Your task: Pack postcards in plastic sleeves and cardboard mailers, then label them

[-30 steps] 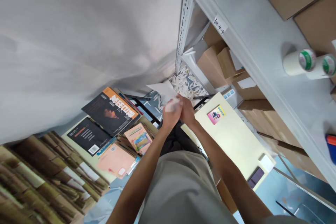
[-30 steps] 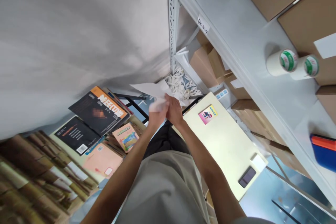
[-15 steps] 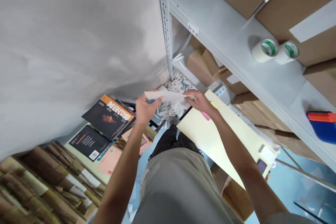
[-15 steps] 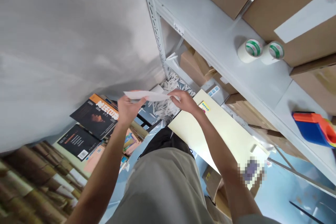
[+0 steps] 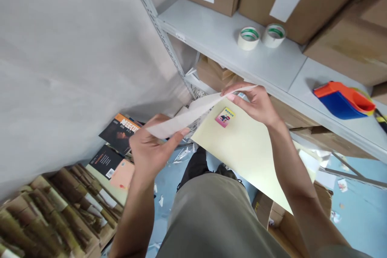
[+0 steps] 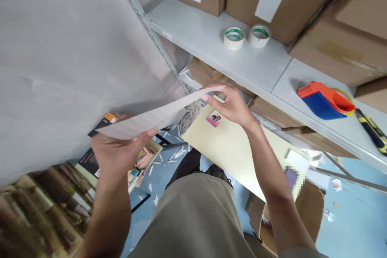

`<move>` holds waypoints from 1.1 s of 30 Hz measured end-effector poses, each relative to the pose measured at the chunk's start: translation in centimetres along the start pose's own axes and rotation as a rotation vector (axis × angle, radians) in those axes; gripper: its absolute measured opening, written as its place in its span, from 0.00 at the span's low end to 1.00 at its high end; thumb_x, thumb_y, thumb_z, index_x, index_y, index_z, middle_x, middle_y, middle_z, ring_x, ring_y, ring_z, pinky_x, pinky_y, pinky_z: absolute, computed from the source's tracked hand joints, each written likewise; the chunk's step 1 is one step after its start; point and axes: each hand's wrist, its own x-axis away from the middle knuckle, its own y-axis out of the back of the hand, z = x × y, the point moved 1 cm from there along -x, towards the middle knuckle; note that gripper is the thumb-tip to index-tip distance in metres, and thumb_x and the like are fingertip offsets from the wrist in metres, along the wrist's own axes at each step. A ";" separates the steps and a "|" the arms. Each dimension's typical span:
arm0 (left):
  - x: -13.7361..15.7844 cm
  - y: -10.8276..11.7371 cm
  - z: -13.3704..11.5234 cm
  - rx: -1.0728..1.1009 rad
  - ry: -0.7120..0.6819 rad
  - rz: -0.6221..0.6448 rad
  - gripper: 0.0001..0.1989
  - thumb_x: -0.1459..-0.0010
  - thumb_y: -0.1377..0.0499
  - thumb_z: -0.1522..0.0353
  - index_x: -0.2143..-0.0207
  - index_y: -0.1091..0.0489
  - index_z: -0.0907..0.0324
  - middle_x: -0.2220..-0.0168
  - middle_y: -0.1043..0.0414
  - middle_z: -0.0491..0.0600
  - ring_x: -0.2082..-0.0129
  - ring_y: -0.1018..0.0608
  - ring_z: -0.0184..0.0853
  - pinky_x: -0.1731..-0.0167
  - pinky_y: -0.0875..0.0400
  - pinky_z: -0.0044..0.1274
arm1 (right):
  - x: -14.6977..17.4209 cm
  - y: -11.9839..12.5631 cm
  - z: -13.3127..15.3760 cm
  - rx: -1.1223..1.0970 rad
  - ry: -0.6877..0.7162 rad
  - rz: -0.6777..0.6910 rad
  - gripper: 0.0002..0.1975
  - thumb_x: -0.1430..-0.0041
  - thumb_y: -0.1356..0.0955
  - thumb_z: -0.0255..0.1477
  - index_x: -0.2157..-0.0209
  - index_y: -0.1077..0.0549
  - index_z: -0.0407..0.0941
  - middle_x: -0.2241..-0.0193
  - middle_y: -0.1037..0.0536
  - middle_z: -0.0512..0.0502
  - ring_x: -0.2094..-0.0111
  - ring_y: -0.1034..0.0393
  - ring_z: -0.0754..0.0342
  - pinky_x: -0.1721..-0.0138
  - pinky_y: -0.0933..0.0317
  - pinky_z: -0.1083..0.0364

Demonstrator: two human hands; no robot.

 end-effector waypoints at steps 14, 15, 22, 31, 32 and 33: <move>22.4 -28.3 -1.3 0.273 0.244 0.785 0.09 0.40 0.37 0.77 0.62 0.21 0.56 0.60 0.17 0.48 0.57 0.15 0.34 0.49 0.19 0.27 | 34.4 14.7 -7.8 0.118 -0.571 -0.579 0.11 0.35 0.28 0.39 0.60 0.18 0.47 0.49 0.14 0.40 0.44 0.19 0.44 0.42 0.25 0.44; 23.7 -29.9 -0.2 0.256 0.269 0.832 0.09 0.39 0.38 0.78 0.61 0.21 0.56 0.60 0.17 0.48 0.56 0.15 0.34 0.48 0.19 0.28 | 36.8 14.6 -8.0 0.150 -0.644 -0.666 0.11 0.36 0.29 0.38 0.58 0.18 0.47 0.50 0.14 0.39 0.44 0.19 0.43 0.42 0.25 0.43; 29.3 -37.1 5.5 -0.046 0.243 1.141 0.13 0.40 0.38 0.82 0.62 0.19 0.57 0.55 0.15 0.52 0.53 0.14 0.39 0.43 0.20 0.31 | 43.5 7.0 -7.7 0.207 -0.814 -0.736 0.16 0.29 0.34 0.36 0.49 0.17 0.46 0.45 0.15 0.38 0.43 0.19 0.44 0.41 0.25 0.43; 31.3 -37.1 9.7 -0.142 -0.051 1.480 0.23 0.42 0.29 0.73 0.44 0.19 0.59 0.32 0.26 0.60 0.26 0.30 0.53 0.28 0.31 0.41 | 44.3 -1.5 -17.0 0.238 -1.261 -0.423 0.19 0.25 0.36 0.31 0.42 0.18 0.44 0.34 0.21 0.35 0.34 0.24 0.40 0.33 0.30 0.45; 30.4 -36.2 10.7 -0.139 -0.070 1.486 0.24 0.41 0.29 0.72 0.41 0.20 0.58 0.30 0.28 0.58 0.24 0.33 0.52 0.26 0.33 0.42 | 44.5 -1.9 -17.4 0.283 -1.254 -0.423 0.19 0.26 0.36 0.30 0.41 0.18 0.44 0.33 0.23 0.35 0.32 0.26 0.40 0.31 0.32 0.45; 29.1 -35.2 11.9 -0.159 -0.077 1.471 0.24 0.39 0.31 0.70 0.40 0.21 0.56 0.29 0.29 0.57 0.24 0.34 0.51 0.25 0.35 0.43 | 44.8 -2.4 -17.6 0.322 -1.244 -0.420 0.20 0.26 0.36 0.30 0.40 0.19 0.42 0.31 0.25 0.34 0.31 0.27 0.40 0.30 0.34 0.45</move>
